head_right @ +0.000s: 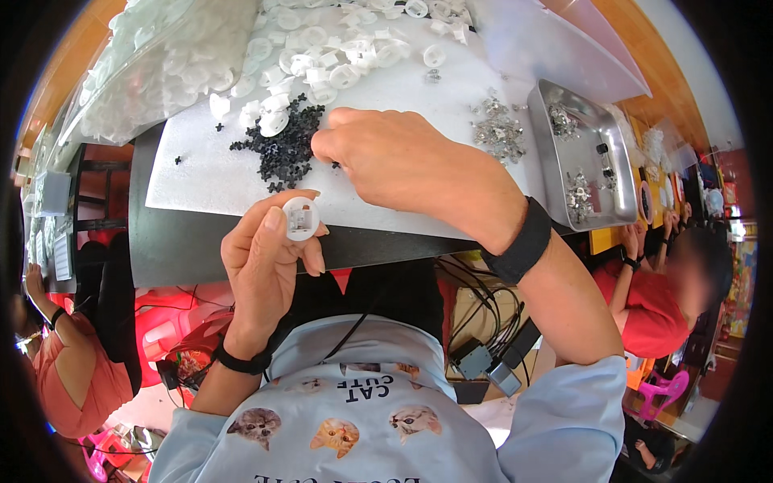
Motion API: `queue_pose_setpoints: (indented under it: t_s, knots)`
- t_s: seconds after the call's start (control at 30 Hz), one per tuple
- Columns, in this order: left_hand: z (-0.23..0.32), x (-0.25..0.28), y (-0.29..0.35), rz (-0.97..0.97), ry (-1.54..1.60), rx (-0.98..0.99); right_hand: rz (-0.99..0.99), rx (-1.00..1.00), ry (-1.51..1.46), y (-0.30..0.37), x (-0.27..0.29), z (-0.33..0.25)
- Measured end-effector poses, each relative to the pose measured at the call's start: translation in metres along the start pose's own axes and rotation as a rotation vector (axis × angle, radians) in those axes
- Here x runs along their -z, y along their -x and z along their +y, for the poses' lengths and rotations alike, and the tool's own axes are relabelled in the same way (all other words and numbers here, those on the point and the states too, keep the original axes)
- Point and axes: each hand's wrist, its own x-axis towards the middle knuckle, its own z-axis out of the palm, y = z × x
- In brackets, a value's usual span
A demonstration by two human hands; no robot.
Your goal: Manually assembling small black plastic inserts into white circular frames at a workshop table.
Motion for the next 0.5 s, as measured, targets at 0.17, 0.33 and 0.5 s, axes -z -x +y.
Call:
queue_pose_setpoints:
  t_s: [0.17,0.33,0.5]
  knots:
    - [0.000,-0.001,0.001,-0.001,0.004,-0.016,0.002,0.005,0.069,0.006,0.002,0.000]
    - [0.000,0.000,0.001,-0.006,0.008,-0.029,0.047,-0.014,0.094,0.014,0.005,0.001]
    - [0.000,-0.001,0.002,0.014,0.005,-0.036,0.065,-0.042,0.087,0.013,0.004,-0.005]
